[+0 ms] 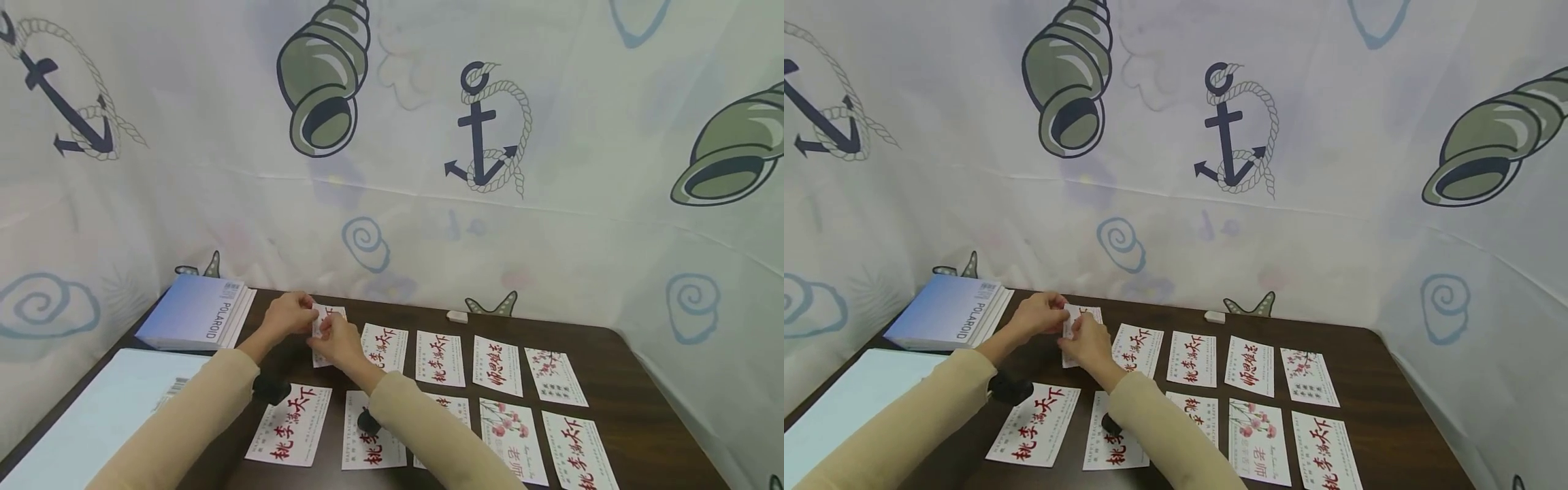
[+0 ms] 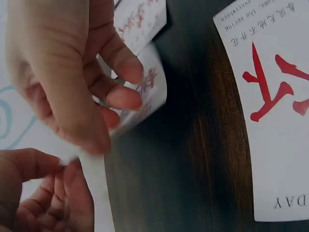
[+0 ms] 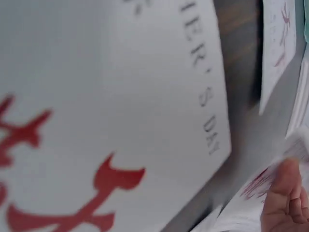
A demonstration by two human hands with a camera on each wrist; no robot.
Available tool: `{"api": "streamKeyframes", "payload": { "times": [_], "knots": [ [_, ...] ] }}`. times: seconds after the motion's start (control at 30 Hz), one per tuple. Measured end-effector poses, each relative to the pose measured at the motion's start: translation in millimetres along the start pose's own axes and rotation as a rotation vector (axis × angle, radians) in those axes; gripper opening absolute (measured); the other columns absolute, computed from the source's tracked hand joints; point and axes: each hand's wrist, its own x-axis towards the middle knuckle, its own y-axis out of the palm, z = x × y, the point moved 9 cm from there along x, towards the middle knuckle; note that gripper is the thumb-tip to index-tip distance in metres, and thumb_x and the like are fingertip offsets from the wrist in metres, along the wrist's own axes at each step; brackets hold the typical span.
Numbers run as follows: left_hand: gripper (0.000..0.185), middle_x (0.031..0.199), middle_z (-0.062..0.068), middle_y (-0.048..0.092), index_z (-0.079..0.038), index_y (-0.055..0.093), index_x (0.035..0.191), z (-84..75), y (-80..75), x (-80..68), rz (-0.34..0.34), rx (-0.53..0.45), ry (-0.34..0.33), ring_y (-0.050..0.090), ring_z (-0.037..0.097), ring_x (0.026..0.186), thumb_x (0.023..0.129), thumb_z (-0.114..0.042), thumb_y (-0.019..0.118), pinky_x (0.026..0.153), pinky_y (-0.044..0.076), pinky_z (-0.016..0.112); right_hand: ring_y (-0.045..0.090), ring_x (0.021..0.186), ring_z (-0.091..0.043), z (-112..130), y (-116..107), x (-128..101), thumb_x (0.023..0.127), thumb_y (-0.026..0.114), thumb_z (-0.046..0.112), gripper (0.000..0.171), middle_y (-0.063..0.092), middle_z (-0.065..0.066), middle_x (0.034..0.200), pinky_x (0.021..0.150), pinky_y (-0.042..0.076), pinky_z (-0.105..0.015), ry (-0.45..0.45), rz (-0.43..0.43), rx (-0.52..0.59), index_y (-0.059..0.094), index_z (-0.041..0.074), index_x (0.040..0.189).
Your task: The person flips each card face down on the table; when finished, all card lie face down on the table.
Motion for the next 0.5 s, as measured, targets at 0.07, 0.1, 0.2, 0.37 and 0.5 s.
{"api": "streamKeyframes", "payload": {
  "times": [0.07,0.1,0.2,0.37,0.5],
  "knots": [
    [0.032,0.090,0.013,0.067,0.003,0.062,0.104,-0.2,7.4,-0.8,0.070,-0.180,-0.003,0.064,0.017,0.077,0.091,-0.025,0.055,0.071,0.055,0.029,0.049,0.058,-0.006,4,-13,-3,0.078,0.070,0.011,0.018,0.062,-0.004,0.072,0.052,0.039,-0.017,-0.030,-0.087,-0.032,0.060,0.002,0.091],
    [0.039,0.098,0.017,0.066,0.005,0.060,0.112,0.5,12.1,-1.7,0.111,-0.269,-0.010,0.066,0.020,0.082,0.094,-0.029,0.052,0.074,0.056,0.031,0.049,0.056,-0.006,6,-20,-4,0.077,0.068,0.008,0.016,0.062,-0.003,0.070,0.051,0.039,-0.017,-0.041,-0.128,-0.032,0.061,0.002,0.091],
    [0.058,0.127,0.030,0.052,0.010,0.042,0.133,4.1,26.7,-6.5,0.240,-0.439,-0.030,0.060,0.036,0.108,0.100,-0.038,0.040,0.090,0.051,0.042,0.052,0.052,-0.007,7,-37,-6,0.079,0.063,0.002,0.014,0.061,-0.004,0.067,0.048,0.044,-0.016,-0.043,-0.212,0.065,0.063,0.001,0.092],
    [0.056,0.132,0.030,0.048,0.008,0.041,0.136,17.9,26.8,-12.5,0.172,-0.324,-0.052,0.053,0.040,0.115,0.096,-0.030,0.053,0.091,0.050,0.046,0.061,0.055,-0.015,-9,-40,-8,0.085,0.059,-0.003,0.015,0.060,-0.007,0.072,0.050,0.055,-0.025,0.086,-0.186,0.409,0.059,-0.006,0.100],
    [0.043,0.104,0.021,0.066,0.006,0.061,0.116,28.7,10.8,-18.3,-0.022,-0.087,-0.079,0.060,0.028,0.087,0.084,-0.022,0.070,0.068,0.053,0.032,0.057,0.049,-0.011,-32,-31,-14,0.083,0.062,-0.005,0.022,0.061,-0.009,0.073,0.048,0.054,-0.024,0.231,-0.155,0.459,0.055,-0.009,0.104]
  ]
}}
